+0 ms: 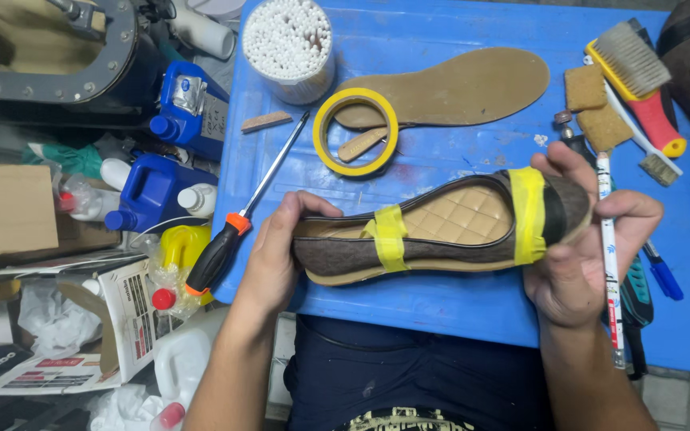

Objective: The person marks the edge of a shoe sole with a pen and pencil while it is taped to the workbench. They then remove the tape and peel the protective backing off a new insole.

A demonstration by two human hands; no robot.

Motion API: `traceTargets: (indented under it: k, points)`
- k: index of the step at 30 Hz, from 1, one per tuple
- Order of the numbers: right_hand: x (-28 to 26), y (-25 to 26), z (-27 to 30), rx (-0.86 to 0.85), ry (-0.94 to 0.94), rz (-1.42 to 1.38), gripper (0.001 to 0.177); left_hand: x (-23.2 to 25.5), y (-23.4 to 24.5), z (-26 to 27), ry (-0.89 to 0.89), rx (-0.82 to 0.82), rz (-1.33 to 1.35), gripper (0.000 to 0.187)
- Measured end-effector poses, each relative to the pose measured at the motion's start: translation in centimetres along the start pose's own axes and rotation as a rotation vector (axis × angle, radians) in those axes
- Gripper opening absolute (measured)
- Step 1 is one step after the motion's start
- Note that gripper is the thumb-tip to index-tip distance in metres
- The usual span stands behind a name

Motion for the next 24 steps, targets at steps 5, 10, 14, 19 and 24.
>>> traceTargets:
  k: [5,10,14,19,24]
  points:
    - [0.8,0.1,0.5,0.018,-0.088,-0.050,0.039,1.5,-2.3,2.8,-0.472,0.117,-0.570,0.032]
    - [2.1,0.6,0.7,0.010,-0.143,0.050,0.032,2.8,-4.4,4.2,-0.761,0.298,-1.052,0.018]
    - [2.6,1.0,1.0,-0.014,-0.150,0.116,0.030,3.6,-5.8,5.4,-0.768,0.305,-1.198,0.013]
    - [2.5,0.4,0.7,-0.070,-0.193,0.347,0.028,3.3,-7.9,4.2,-0.632,0.274,-1.268,0.028]
    - [-2.3,-0.2,0.4,-0.132,0.047,1.049,0.023,3.4,-8.9,3.0,-0.624,0.210,-1.276,0.016]
Point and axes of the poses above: each hand's wrist, its own z-axis away from the middle knuckle, its own y-axis out of the back of the hand, x = y × z, the point moved 4 cm from there along -z, towards the middle knuckle, and after that the axes turned 6 degrees about z, right-handed, at the moved point
